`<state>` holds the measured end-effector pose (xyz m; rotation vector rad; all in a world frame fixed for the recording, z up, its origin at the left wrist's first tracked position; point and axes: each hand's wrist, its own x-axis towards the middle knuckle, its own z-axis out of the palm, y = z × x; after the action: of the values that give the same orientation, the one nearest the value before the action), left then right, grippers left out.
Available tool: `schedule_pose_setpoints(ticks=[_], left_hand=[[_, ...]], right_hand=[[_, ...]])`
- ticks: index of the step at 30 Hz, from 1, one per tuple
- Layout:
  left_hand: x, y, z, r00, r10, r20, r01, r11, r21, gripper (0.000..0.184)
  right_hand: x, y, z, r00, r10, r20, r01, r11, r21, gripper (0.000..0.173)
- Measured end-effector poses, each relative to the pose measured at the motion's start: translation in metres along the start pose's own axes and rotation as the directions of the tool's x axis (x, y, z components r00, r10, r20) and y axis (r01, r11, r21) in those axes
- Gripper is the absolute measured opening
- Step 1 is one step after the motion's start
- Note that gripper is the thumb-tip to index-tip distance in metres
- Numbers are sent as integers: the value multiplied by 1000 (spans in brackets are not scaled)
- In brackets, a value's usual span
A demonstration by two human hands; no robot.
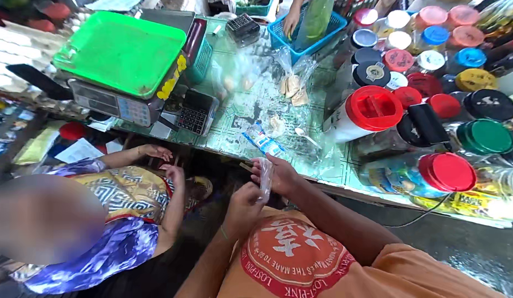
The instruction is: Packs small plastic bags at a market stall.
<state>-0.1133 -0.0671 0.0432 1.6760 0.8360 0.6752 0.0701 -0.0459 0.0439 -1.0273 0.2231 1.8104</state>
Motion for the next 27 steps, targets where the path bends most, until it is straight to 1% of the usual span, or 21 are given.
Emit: schedule_pose_setpoints(ticks=[2, 4, 5, 6, 7, 8, 9, 12, 13, 14, 15, 16, 17, 18, 19, 20, 21, 22, 23, 24, 27], left_hand=[[-22, -28, -6, 956, -276, -103, 223, 907, -358, 5], [-29, -45, -20, 870, -485, -87, 307, 672, -674, 4], [-28, -51, -30, 852, -520, -62, 301, 583, -755, 10], [-24, -53, -40, 855, -517, -50, 272, 528, -805, 14], [-19, -52, -50, 876, -479, -50, 227, 503, -834, 16], [-12, -51, -60, 906, -419, -58, 183, 511, -840, 14], [-2, -47, -68, 932, -356, -70, 144, 540, -829, 10], [34, -25, -84, 961, -262, -89, 118, 679, -725, 8], [46, -19, -84, 966, -241, -89, 116, 717, -687, 8], [57, -13, -81, 973, -215, -88, 111, 762, -638, 7], [66, -8, -72, 979, -189, -81, 109, 811, -575, 6], [72, -4, -58, 984, -164, -71, 104, 848, -520, 6], [77, -3, -41, 987, -141, -72, 91, 877, -472, 6], [80, -3, -25, 988, -123, -94, 75, 910, -407, 6], [81, -4, -12, 986, -100, -136, 54, 951, -305, 6], [81, -7, -3, 981, -63, -182, 31, 985, -172, 6], [79, -11, 3, 974, -17, -225, 10, 999, -34, 7], [76, -16, 8, 966, 35, -255, -13, 996, 86, 7], [72, -21, 14, 959, 91, -270, -44, 984, 174, 7], [69, -26, 20, 950, 140, -279, -75, 970, 230, 9], [72, -36, 32, 945, 185, -268, -81, 931, 355, 13]], right_hand=[[2, 1, 6, 990, -33, -135, 25, 998, -62, 37], [-7, 4, 18, 990, -117, -78, 86, 942, -325, 32], [-17, 2, 24, 986, -147, 79, 167, 848, -503, 34], [-28, -4, 29, 947, -122, 297, 296, 690, -661, 36], [-38, -14, 32, 872, -31, 489, 433, 515, -740, 36], [-47, -24, 36, 798, 72, 598, 527, 398, -751, 32], [-53, -33, 39, 762, 132, 634, 559, 360, -747, 26], [-52, -53, 43, 796, 124, 593, 540, 297, -788, 15], [-49, -58, 44, 817, 120, 564, 544, 160, -823, 14], [-50, -62, 50, 858, 100, 504, 511, -76, -856, 15], [-50, -62, 57, 915, 54, 400, 396, -322, -860, 18], [-48, -58, 60, 958, -20, 288, 242, -486, -840, 23], [-43, -53, 59, 975, -104, 194, 109, -536, -837, 29], [-36, -51, 50, 973, -181, 144, 42, -473, -880, 32], [-28, -48, 35, 964, -241, 117, 50, -266, -963, 29], [-21, -44, 18, 961, -263, 80, 109, 98, -989, 27], [-19, -39, 4, 973, -225, 56, 160, 475, -865, 27], [-18, -33, -6, 979, -194, 65, 188, 722, -666, 26], [-19, -27, -10, 977, -197, 80, 210, 847, -488, 24], [-20, -23, -11, 974, -212, 82, 228, 903, -364, 22], [-21, -14, -15, 963, -247, 105, 268, 915, -300, 29]])
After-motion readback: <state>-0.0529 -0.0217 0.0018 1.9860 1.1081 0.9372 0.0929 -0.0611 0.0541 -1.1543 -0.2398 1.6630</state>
